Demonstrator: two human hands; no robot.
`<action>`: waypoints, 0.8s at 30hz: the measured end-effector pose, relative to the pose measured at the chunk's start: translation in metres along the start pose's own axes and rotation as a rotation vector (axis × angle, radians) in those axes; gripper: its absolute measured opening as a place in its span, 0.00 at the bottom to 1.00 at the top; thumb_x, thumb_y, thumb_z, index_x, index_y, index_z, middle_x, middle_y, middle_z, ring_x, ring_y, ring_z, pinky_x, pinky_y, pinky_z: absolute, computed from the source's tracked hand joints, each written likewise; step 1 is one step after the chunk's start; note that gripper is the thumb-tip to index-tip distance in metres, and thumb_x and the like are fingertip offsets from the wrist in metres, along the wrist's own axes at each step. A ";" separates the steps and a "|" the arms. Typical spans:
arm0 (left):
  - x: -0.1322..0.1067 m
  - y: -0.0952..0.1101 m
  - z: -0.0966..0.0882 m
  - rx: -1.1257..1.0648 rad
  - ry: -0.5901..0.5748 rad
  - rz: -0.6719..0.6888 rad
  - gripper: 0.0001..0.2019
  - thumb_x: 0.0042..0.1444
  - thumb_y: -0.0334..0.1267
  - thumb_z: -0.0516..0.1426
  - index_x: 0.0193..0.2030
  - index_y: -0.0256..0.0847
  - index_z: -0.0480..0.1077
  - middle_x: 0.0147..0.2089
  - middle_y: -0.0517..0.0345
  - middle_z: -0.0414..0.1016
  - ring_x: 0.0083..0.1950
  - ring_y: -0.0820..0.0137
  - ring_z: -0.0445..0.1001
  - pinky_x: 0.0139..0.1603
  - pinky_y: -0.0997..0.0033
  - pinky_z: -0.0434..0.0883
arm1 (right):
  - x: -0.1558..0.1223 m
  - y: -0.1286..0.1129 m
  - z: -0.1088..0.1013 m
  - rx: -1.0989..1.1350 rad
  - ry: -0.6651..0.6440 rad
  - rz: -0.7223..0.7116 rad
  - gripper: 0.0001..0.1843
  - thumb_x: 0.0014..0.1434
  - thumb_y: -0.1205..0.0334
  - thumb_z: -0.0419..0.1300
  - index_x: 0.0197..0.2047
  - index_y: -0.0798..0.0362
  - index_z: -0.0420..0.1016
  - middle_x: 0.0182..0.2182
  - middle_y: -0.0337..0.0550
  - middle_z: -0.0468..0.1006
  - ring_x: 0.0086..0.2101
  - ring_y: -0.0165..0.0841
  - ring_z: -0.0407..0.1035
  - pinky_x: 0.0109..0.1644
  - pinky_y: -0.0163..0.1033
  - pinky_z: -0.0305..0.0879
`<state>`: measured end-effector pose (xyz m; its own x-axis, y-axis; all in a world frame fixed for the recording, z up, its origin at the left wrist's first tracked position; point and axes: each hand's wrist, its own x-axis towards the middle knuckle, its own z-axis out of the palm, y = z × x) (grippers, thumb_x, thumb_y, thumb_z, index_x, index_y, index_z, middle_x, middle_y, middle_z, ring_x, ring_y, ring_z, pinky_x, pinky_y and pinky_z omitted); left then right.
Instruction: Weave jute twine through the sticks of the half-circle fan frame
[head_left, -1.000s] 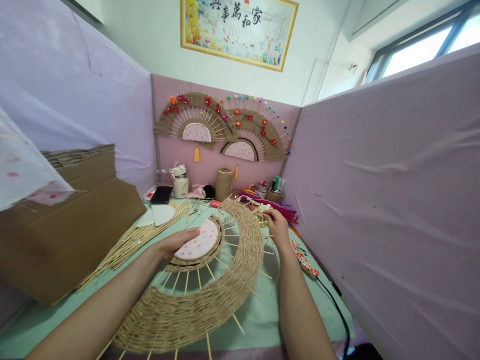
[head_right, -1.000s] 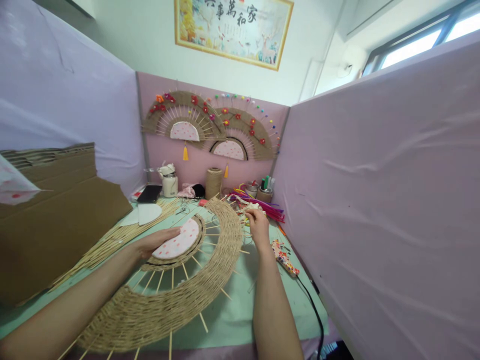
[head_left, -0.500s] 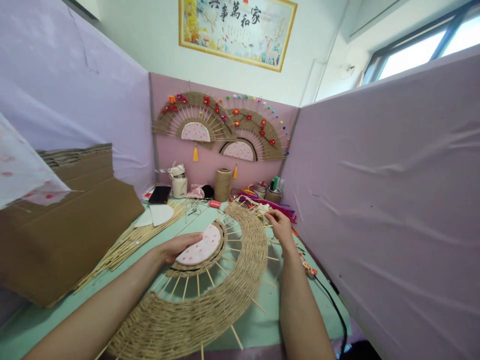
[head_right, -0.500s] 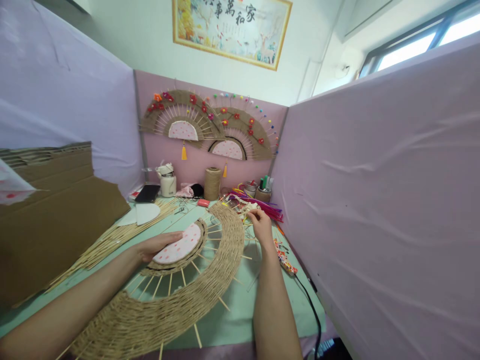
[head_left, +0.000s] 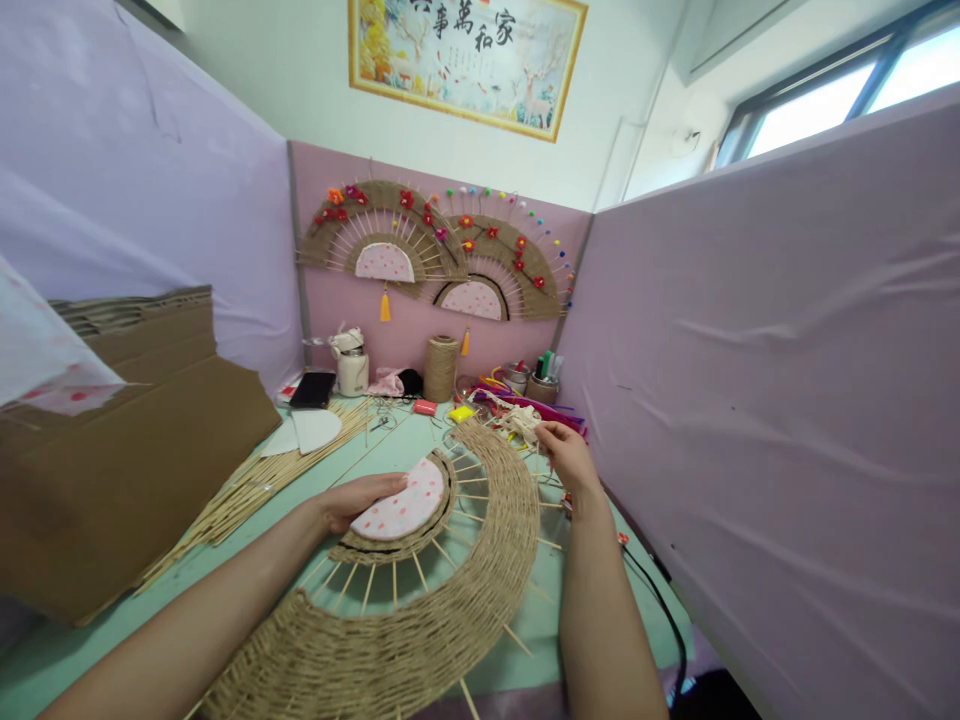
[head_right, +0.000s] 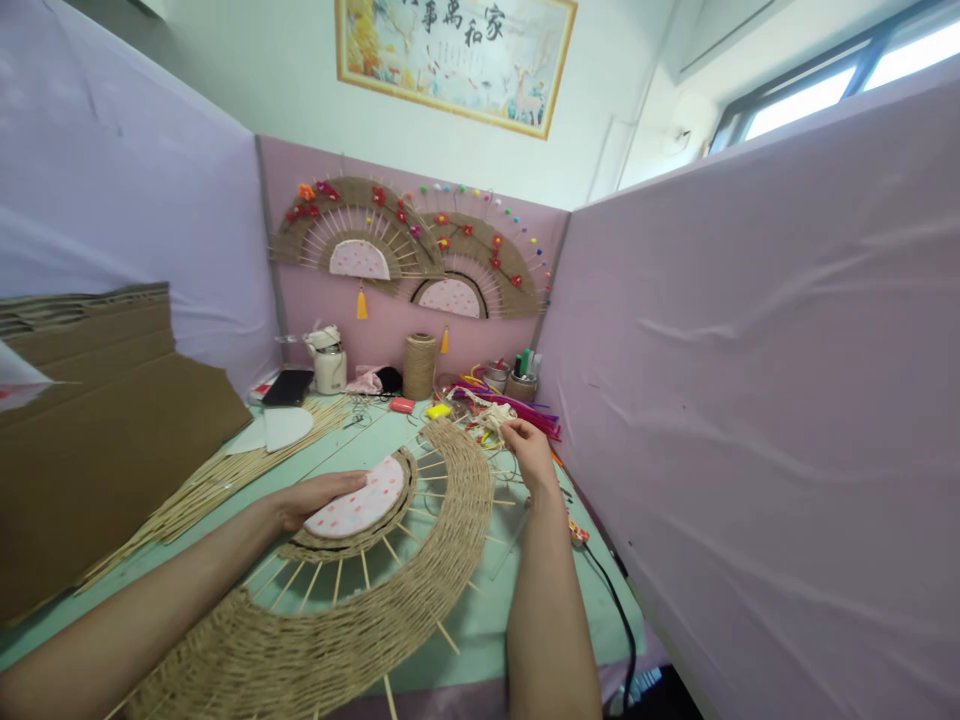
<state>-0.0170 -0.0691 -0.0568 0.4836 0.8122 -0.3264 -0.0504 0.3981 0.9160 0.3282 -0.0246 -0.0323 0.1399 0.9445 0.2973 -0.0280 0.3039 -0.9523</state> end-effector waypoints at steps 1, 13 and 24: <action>0.000 0.000 0.001 -0.002 0.003 -0.007 0.20 0.44 0.43 0.64 0.43 0.35 0.73 0.37 0.52 0.79 0.31 0.72 0.74 0.29 0.76 0.68 | 0.001 0.002 0.000 0.057 -0.008 0.038 0.16 0.40 0.52 0.66 0.27 0.54 0.71 0.17 0.32 0.64 0.19 0.24 0.54 0.25 0.32 0.49; 0.000 0.002 0.003 -0.038 0.046 -0.006 0.19 0.45 0.43 0.63 0.44 0.36 0.73 0.37 0.52 0.79 0.32 0.71 0.75 0.33 0.74 0.70 | 0.003 0.012 0.014 0.270 -0.084 0.280 0.20 0.36 0.52 0.69 0.27 0.53 0.66 0.18 0.32 0.67 0.19 0.25 0.60 0.24 0.32 0.57; 0.004 0.006 0.000 -0.139 0.058 -0.028 0.22 0.45 0.43 0.63 0.47 0.36 0.71 0.41 0.49 0.79 0.36 0.66 0.77 0.38 0.69 0.72 | 0.003 0.023 0.031 0.489 -0.135 0.420 0.18 0.45 0.46 0.63 0.27 0.50 0.65 0.18 0.35 0.69 0.18 0.29 0.63 0.23 0.35 0.60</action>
<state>-0.0157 -0.0637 -0.0526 0.4352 0.8218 -0.3678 -0.1604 0.4728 0.8665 0.2971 -0.0110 -0.0507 -0.1056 0.9928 -0.0561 -0.5038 -0.1021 -0.8578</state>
